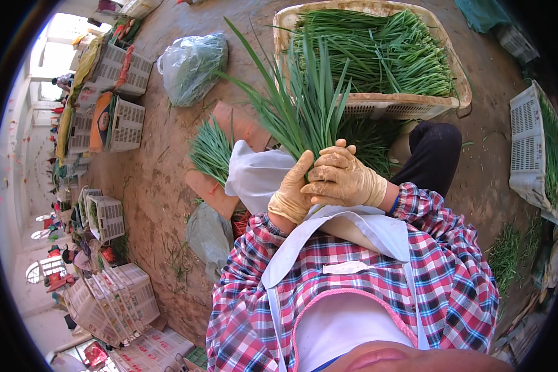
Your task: The person sorts green onions by hand, removing damaged leaves and organizing them into bundles.
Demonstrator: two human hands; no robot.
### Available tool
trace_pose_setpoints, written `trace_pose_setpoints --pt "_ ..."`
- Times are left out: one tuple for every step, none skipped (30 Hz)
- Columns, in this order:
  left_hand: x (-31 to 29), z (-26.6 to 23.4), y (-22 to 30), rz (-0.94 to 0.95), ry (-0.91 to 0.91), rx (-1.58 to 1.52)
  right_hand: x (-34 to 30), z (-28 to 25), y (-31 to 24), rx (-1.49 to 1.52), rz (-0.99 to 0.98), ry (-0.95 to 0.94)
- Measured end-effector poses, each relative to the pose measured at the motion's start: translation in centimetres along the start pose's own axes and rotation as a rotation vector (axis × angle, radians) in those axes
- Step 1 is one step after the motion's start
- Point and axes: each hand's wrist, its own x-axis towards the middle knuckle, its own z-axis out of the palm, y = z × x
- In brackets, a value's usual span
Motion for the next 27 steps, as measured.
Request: trace_pose_setpoints --pt "0.1 0.5 0.2 0.007 0.095 0.105 -0.2 0.3 0.1 -0.001 -0.003 -0.001" --pt "0.3 0.8 0.3 0.013 0.191 0.210 -0.5 0.7 0.3 0.016 0.015 -0.003" --pt "0.5 -0.5 0.7 0.016 0.189 0.211 -0.8 1.0 0.5 0.034 0.033 -0.006" --pt "0.5 -2.7 1.3 -0.008 0.040 0.118 -1.1 1.3 0.4 -0.032 0.044 -0.035" --pt "0.5 -3.3 1.7 -0.029 -0.106 0.029 -1.1 1.1 0.2 -0.026 0.033 -0.034" --pt "0.1 -3.8 1.7 0.017 -0.037 0.013 -0.9 0.8 -0.2 -0.058 0.040 -0.020" --pt "0.3 -3.4 1.6 0.021 -0.039 0.012 -1.0 0.4 -0.2 -0.096 0.055 -0.009" --pt "0.4 -3.0 1.5 0.119 -0.016 0.575 -1.1 0.2 -0.1 -0.073 0.090 -0.033" --pt "0.5 -2.5 1.3 0.217 0.013 1.138 -1.3 0.3 0.0 -0.071 0.086 -0.035" --pt "0.6 -2.1 0.4 0.136 0.148 0.695 -1.7 0.5 0.1 -0.141 0.114 -0.020" --pt "0.2 -1.8 0.3 0.139 0.147 0.695 -1.9 0.8 0.2 -0.211 0.141 -0.005" --pt "-0.3 -1.6 0.4 0.243 0.101 1.228 -2.2 0.9 0.5 -0.229 0.139 -0.045" --pt "-0.8 -1.5 0.7 0.350 0.049 1.759 -1.9 1.0 0.4 -0.227 0.133 -0.047" --pt "-1.1 -2.7 1.5 0.369 -0.013 2.154 -1.7 0.9 0.1 -0.175 0.142 -0.080" --pt "-1.6 -3.1 1.9 0.375 -0.010 2.155 -1.4 0.9 -0.2 -0.124 0.150 -0.112" --pt "-2.1 -2.7 2.1 0.274 0.144 1.713 -1.3 0.6 -0.6 -0.107 0.154 -0.118" --pt "-2.2 -2.3 2.0 0.157 0.240 1.260 -1.0 -0.2 -0.5 -0.110 0.152 -0.116" --pt "-2.3 -1.7 1.9 0.115 0.371 0.790 -0.7 -1.3 -0.2 -0.064 0.185 -0.089" --pt "-2.8 -1.6 2.0 0.108 0.362 0.795 -0.4 -2.7 0.2 -0.026 0.224 -0.059" --pt "-4.0 -1.9 2.1 0.038 0.407 0.949 -0.4 -3.7 1.1 -0.053 0.399 0.194" --pt "-4.9 -2.3 2.1 -0.034 0.450 1.103 0.4 -4.4 2.0 0.048 0.437 0.339" --pt "-5.3 -2.7 2.0 -0.054 0.443 1.114 0.8 -5.1 2.4 0.142 0.451 0.396" --pt "-5.6 -2.7 1.7 -0.059 0.444 1.113 1.2 -5.8 2.8 0.242 0.464 0.454" --pt "-6.0 -2.6 1.4 -0.088 0.470 1.146 2.1 -6.9 2.9 0.175 0.462 0.385" --pt "-6.0 -2.4 1.1 -0.121 0.483 1.179 3.0 -8.0 2.9 0.098 0.462 0.316" --pt "-5.7 -2.2 0.5 -0.071 0.462 1.385 3.5 -8.1 3.6 0.013 0.449 0.301" --pt "-5.5 -2.2 0.2 -0.080 0.457 1.384 4.1 -8.0 3.9 0.087 0.678 0.275"
